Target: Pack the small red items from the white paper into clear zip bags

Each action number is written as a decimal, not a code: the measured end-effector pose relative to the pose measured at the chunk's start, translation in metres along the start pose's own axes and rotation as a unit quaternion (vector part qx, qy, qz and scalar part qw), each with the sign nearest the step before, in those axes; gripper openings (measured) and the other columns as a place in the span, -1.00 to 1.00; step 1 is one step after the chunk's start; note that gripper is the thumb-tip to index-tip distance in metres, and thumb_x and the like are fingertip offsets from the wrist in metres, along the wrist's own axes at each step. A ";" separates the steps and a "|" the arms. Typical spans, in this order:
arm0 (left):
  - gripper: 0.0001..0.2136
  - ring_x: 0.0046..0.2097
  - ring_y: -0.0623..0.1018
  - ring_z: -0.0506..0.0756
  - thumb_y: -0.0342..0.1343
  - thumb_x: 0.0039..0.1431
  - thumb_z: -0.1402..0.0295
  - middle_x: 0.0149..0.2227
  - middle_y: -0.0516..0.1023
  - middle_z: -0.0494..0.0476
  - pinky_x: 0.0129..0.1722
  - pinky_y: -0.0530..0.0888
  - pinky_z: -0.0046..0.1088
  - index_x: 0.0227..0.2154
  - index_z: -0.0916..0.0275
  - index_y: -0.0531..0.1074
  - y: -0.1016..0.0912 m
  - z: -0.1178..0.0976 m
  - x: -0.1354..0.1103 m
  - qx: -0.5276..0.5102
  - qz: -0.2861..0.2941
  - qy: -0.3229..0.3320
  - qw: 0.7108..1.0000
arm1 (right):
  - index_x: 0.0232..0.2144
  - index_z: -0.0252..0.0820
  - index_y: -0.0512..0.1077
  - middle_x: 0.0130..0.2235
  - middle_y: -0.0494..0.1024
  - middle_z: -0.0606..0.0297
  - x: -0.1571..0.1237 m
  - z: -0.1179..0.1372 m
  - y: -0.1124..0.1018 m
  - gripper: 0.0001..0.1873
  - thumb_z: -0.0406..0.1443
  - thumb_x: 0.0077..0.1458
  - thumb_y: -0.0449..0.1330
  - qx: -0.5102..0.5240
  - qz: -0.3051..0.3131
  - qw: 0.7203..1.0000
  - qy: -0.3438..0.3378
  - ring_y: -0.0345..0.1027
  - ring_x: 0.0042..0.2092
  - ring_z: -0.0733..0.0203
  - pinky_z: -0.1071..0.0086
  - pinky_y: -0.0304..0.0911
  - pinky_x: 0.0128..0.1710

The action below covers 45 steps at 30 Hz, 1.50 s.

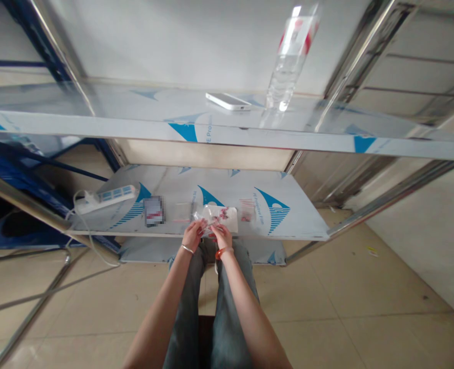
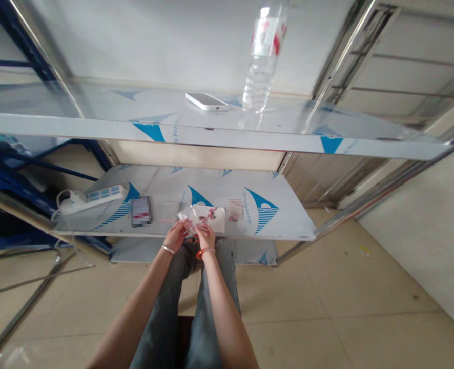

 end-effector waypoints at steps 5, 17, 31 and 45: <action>-0.85 -0.39 0.53 -0.03 0.24 -0.04 0.38 -0.42 0.56 0.04 -0.39 0.42 -0.55 -0.37 0.26 0.47 -0.004 -0.003 0.003 -0.008 -0.015 -0.004 1.000 | -0.52 -0.22 0.41 -0.49 0.54 0.31 0.001 -0.010 0.010 -0.68 -0.16 -0.35 0.36 -0.031 0.086 0.996 -0.001 0.40 -0.44 0.22 0.39 0.31 -0.44; -0.86 -0.44 0.49 -0.05 0.22 -0.07 0.41 -0.48 0.54 0.02 -0.42 0.40 -0.56 -0.38 0.28 0.48 -0.005 -0.007 0.002 -0.037 -0.032 -0.007 0.999 | -0.57 -0.19 0.48 -0.55 0.53 0.33 0.000 -0.013 0.008 -0.78 -0.16 -0.29 0.29 -0.079 0.090 0.993 0.012 0.38 -0.51 0.22 0.44 0.20 -0.56; -0.81 -0.40 0.51 -0.04 0.32 -0.19 0.36 -0.47 0.55 0.07 -0.38 0.37 -0.55 -0.46 0.29 0.50 -0.009 -0.006 0.005 0.014 -0.033 0.020 0.999 | -0.54 -0.21 0.38 -0.53 0.44 0.36 0.001 0.004 -0.005 -0.65 -0.03 -0.20 0.25 -0.074 0.006 0.995 -0.066 0.26 -0.49 0.30 0.50 0.13 -0.59; -0.62 -0.45 0.48 0.02 0.41 -0.48 0.15 -0.57 0.51 0.07 -0.45 0.32 -0.53 -0.60 0.29 0.47 0.002 0.003 -0.001 0.202 0.040 0.046 0.977 | -0.41 -0.26 0.37 -0.49 0.48 0.33 0.002 0.010 -0.016 -0.57 -0.05 -0.27 0.29 0.030 -0.092 0.995 -0.035 0.28 -0.56 0.32 0.50 0.07 -0.65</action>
Point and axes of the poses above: each hand's wrist, its own x-axis towards the middle knuckle, its own y-axis out of the palm, z = x × y, the point moved 4 cm from there along x, towards the middle knuckle
